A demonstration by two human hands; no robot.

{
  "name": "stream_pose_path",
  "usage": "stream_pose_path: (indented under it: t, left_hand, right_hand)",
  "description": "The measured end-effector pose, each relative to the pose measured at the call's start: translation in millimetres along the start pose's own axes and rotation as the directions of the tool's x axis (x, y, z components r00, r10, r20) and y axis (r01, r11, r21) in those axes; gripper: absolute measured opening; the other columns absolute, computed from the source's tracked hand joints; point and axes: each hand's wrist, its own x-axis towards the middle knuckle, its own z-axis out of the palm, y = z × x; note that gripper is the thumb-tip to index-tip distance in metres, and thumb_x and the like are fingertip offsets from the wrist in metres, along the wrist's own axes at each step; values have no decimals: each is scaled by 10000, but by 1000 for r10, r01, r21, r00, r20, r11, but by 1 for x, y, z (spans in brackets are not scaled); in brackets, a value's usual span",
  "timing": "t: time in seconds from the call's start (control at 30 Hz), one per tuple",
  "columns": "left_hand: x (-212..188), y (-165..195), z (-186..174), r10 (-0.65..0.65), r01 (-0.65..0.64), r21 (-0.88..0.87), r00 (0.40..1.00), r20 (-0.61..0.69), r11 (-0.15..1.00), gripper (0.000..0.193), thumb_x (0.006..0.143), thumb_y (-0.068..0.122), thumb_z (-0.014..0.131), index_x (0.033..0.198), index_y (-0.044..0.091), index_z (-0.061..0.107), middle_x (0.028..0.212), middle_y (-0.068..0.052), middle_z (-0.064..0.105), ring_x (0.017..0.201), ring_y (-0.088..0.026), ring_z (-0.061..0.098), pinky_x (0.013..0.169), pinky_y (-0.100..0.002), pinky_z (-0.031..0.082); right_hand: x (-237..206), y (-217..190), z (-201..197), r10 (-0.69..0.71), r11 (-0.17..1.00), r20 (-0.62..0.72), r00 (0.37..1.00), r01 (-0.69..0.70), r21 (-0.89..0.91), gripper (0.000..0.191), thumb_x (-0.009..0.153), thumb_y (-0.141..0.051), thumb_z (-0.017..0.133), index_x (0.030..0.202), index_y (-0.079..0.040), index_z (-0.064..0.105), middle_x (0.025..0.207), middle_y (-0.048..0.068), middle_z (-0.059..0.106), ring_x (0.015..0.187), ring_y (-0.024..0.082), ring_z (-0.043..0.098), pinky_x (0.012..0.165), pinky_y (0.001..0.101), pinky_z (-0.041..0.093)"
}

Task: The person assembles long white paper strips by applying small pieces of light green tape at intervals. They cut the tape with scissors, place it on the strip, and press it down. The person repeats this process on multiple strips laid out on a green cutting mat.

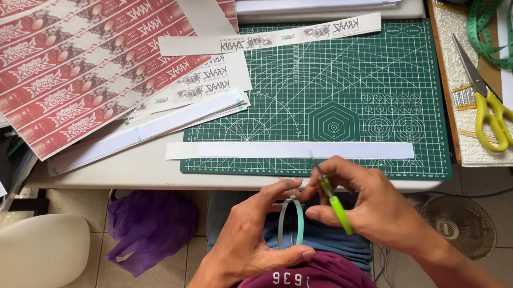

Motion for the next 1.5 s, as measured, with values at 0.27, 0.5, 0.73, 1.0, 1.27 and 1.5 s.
stream_pose_path:
  t: [0.27,0.5,0.73,1.0,1.27,1.5]
  left_hand:
    - [1,4,-4,18,-19,65,1000,7,998,861,734,417,925,1392,-7,566,1329,-163,711,1205,-290,742,1027,-404,600]
    - [0,10,-8,-60,61,-9,995,76,998,733,762,394,894,1333,32,609,1270,-118,728,1108,-268,777,1003,-382,620]
    - [0,11,-8,-134,139,-44,986,97,989,705,759,391,858,1323,38,625,1243,-117,734,1019,-261,797,903,-370,663]
    - [-1,11,-6,-143,145,-19,984,103,989,715,759,427,848,1324,42,638,1239,-111,738,1009,-251,796,886,-362,664]
    - [-5,7,-7,-100,118,-94,980,174,989,867,725,481,878,1420,55,582,1219,-105,768,1106,-230,785,948,-367,653]
    - [-10,2,-12,-154,185,-191,974,165,964,890,699,523,874,1409,75,577,1225,-102,779,1040,-228,790,914,-359,654]
  right_hand:
    - [7,-12,7,-2,998,-51,999,-1,-59,313,782,-131,835,1045,-64,680,869,7,767,847,102,749,770,291,629]
    - [7,-17,3,-137,975,-89,987,119,-186,342,773,-149,852,1053,-57,678,892,10,778,869,105,759,753,289,628]
    - [9,-21,4,-109,980,-82,991,93,-174,354,778,-165,846,1068,-65,668,868,7,779,837,107,761,691,292,652]
    - [9,-25,3,-89,988,-64,994,80,-133,355,774,-160,842,1070,-73,668,873,-1,769,849,101,750,705,311,664]
    - [7,-23,2,-4,995,-43,999,-1,-101,366,765,-168,832,1077,-80,663,839,3,767,813,101,742,728,321,654]
    - [7,-3,-15,-198,958,37,979,202,-205,491,713,-303,894,1100,-68,705,820,11,774,776,111,762,721,290,621]
